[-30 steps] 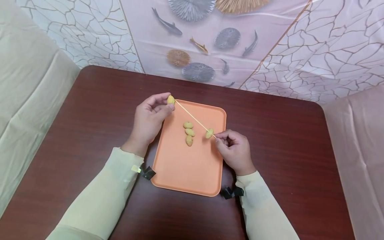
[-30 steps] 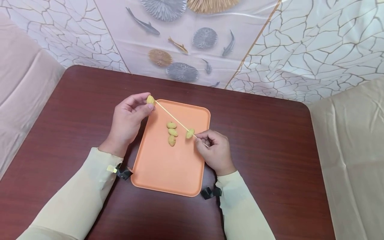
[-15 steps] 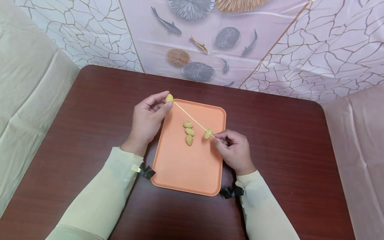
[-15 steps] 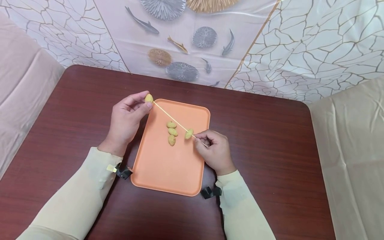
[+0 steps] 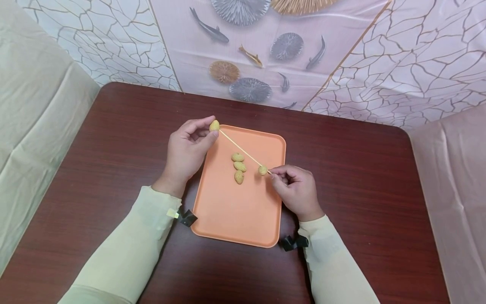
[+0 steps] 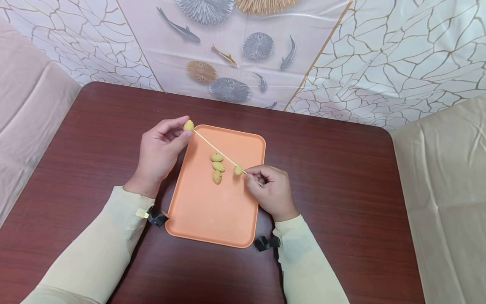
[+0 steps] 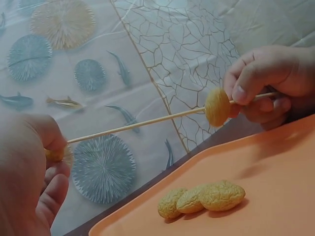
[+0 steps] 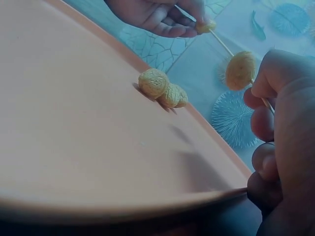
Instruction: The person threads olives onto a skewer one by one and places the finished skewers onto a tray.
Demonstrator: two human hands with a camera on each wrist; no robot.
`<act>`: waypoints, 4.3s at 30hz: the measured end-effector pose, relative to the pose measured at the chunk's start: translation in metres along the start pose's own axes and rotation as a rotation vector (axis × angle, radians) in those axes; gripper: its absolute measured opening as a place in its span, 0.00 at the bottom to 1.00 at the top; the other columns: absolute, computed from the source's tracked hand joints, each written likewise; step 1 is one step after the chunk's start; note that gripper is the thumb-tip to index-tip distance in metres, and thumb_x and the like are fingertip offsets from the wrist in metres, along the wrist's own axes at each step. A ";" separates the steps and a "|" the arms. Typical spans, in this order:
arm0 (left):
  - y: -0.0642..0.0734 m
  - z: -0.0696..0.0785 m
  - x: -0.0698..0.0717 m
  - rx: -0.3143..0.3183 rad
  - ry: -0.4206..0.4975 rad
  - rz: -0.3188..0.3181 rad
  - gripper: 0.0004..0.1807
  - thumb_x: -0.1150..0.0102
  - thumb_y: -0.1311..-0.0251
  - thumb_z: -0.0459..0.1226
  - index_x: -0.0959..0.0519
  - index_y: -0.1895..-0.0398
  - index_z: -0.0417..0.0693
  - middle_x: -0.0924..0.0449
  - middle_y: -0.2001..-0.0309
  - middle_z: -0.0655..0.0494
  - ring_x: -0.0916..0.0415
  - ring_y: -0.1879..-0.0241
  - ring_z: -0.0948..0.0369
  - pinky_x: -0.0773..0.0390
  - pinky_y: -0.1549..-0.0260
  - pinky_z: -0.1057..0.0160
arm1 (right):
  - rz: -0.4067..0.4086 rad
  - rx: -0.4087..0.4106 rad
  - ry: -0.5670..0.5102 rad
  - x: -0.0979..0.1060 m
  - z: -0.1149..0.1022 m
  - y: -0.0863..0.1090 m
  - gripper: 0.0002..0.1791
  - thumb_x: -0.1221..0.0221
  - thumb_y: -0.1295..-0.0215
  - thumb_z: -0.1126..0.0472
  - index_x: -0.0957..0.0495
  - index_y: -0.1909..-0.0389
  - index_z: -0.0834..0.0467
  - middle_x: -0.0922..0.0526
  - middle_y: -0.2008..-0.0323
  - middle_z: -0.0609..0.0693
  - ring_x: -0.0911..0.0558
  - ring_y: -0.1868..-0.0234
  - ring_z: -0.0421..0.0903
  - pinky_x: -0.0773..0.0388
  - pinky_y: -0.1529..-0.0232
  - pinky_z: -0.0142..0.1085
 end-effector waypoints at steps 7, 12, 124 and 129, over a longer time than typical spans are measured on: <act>0.000 -0.002 0.004 -0.024 -0.112 0.021 0.21 0.21 0.32 0.32 0.09 0.37 0.45 0.13 0.50 0.51 0.13 0.53 0.62 0.11 0.54 0.73 | -0.009 0.034 0.007 -0.002 -0.008 -0.001 0.09 0.30 0.33 0.72 0.05 0.61 0.57 0.19 0.78 0.46 0.27 0.78 0.35 0.30 0.76 0.22; -0.001 -0.005 0.006 0.010 -0.160 0.041 0.19 0.20 0.33 0.34 0.08 0.39 0.44 0.11 0.49 0.49 0.13 0.54 0.62 0.11 0.53 0.72 | -0.015 0.024 0.021 -0.003 -0.011 -0.002 0.06 0.28 0.36 0.71 0.08 0.63 0.57 0.20 0.79 0.45 0.26 0.78 0.36 0.29 0.76 0.23; 0.024 0.012 -0.042 -0.039 -0.269 -0.113 0.15 0.17 0.36 0.36 0.05 0.47 0.49 0.10 0.56 0.53 0.11 0.56 0.62 0.09 0.55 0.69 | -0.030 -0.015 0.036 -0.006 -0.030 -0.013 0.04 0.29 0.26 0.65 0.08 0.63 0.54 0.23 0.77 0.43 0.28 0.78 0.38 0.32 0.76 0.25; 0.026 0.015 -0.045 -0.062 -0.257 -0.121 0.15 0.16 0.37 0.35 0.05 0.47 0.48 0.10 0.57 0.53 0.11 0.56 0.60 0.08 0.55 0.68 | -0.035 -0.021 0.044 -0.006 -0.031 -0.015 0.04 0.29 0.25 0.64 0.07 0.62 0.56 0.23 0.77 0.43 0.28 0.78 0.38 0.32 0.76 0.25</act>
Point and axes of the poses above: each hand's wrist, its own y-axis away from the middle knuckle, its own x-axis out of the back of the hand, z = x × y, the point moved 8 cm from there along -y, towards the middle knuckle
